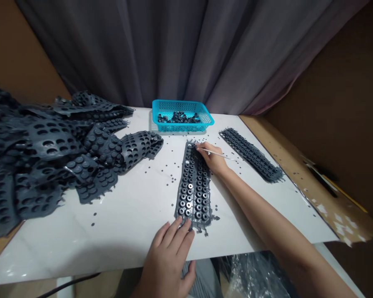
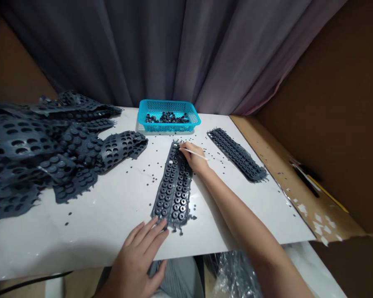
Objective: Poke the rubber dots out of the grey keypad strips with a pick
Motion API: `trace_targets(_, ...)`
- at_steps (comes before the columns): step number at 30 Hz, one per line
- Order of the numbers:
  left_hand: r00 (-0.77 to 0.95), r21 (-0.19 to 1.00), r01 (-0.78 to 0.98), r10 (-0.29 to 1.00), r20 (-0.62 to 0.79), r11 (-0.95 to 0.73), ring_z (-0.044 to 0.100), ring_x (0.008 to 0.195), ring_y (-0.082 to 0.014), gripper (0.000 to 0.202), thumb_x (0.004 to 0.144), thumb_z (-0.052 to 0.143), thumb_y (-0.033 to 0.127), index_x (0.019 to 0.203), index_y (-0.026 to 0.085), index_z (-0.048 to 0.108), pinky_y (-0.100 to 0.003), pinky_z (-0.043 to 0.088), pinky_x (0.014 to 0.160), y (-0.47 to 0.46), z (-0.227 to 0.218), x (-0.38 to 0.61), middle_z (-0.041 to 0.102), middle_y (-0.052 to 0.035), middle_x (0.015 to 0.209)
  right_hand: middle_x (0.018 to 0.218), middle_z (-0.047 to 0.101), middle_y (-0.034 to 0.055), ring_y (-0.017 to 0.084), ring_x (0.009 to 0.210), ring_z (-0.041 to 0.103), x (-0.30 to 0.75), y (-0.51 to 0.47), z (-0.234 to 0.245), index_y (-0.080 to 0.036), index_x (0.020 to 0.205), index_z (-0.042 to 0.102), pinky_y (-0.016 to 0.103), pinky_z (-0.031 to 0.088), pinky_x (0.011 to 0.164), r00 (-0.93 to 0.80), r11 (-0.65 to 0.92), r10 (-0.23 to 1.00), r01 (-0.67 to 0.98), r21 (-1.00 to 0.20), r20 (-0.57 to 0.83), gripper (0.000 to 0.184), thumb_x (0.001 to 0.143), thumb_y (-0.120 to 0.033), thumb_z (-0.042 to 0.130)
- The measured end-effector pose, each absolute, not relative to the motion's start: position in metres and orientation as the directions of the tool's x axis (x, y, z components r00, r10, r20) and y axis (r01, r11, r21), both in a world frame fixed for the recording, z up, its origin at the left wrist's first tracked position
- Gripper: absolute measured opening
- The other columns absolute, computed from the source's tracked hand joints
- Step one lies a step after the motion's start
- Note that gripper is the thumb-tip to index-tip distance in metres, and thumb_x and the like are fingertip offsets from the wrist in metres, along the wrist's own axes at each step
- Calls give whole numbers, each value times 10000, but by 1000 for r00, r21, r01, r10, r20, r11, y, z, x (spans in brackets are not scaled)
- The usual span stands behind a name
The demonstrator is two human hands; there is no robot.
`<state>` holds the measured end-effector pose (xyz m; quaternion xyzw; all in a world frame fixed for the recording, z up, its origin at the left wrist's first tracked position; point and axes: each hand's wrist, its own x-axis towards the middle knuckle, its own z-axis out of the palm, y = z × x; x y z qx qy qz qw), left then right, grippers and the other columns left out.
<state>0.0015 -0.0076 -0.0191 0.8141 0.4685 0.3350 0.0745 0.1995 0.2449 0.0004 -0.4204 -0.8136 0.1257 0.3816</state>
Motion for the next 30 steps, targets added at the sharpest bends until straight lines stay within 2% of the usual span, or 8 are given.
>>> trace_targets(4, 334, 430, 712, 807, 487, -555, 516, 1217, -231, 377, 796, 570, 311, 1154, 210, 626, -365, 301, 1046, -7, -20, 1, 587, 1, 1323, 1023, 722, 67, 240, 1053, 659, 196, 240, 0, -225, 876, 605, 439, 519, 897, -384, 614, 789, 445, -652, 481, 123, 908, -328, 546)
trace_targets(7, 338, 419, 716, 802, 493, -559, 517, 1215, -226, 363, 801, 561, 307, 1142, 206, 630, -360, 301, 1042, -7, -18, 1, 592, 1, 1316, 1028, 723, 82, 243, 1043, 665, 193, 237, -2, -220, 864, 618, 447, 519, 900, -428, 612, 784, 413, -675, 450, 138, 903, -337, 555)
trace_targets(19, 349, 399, 722, 796, 495, -565, 522, 1206, -223, 358, 796, 570, 307, 1132, 201, 632, -358, 306, 1037, -7, -17, 1, 606, -3, 1298, 991, 727, 78, 236, 992, 683, 194, 238, -6, -226, 876, 616, 420, 544, 860, -453, 632, 768, 420, -652, 453, 135, 908, -337, 546)
trace_targets(24, 326, 426, 719, 808, 491, -549, 521, 1207, -217, 363, 783, 581, 302, 1130, 210, 632, -348, 296, 1046, -7, -16, 1, 598, 11, 1310, 1019, 721, 77, 225, 952, 679, 194, 244, -8, -226, 881, 611, 387, 535, 850, -474, 649, 760, 508, -567, 444, 184, 936, -352, 488)
trace_targets(30, 356, 380, 724, 784, 508, -576, 532, 1194, -222, 355, 780, 518, 235, 1111, 193, 640, -355, 329, 1008, -5, -13, 1, 617, -6, 1282, 942, 719, 82, 250, 900, 667, 199, 266, -3, -219, 824, 610, 394, 502, 839, -355, 593, 801, 579, -560, 482, 194, 917, -358, 511)
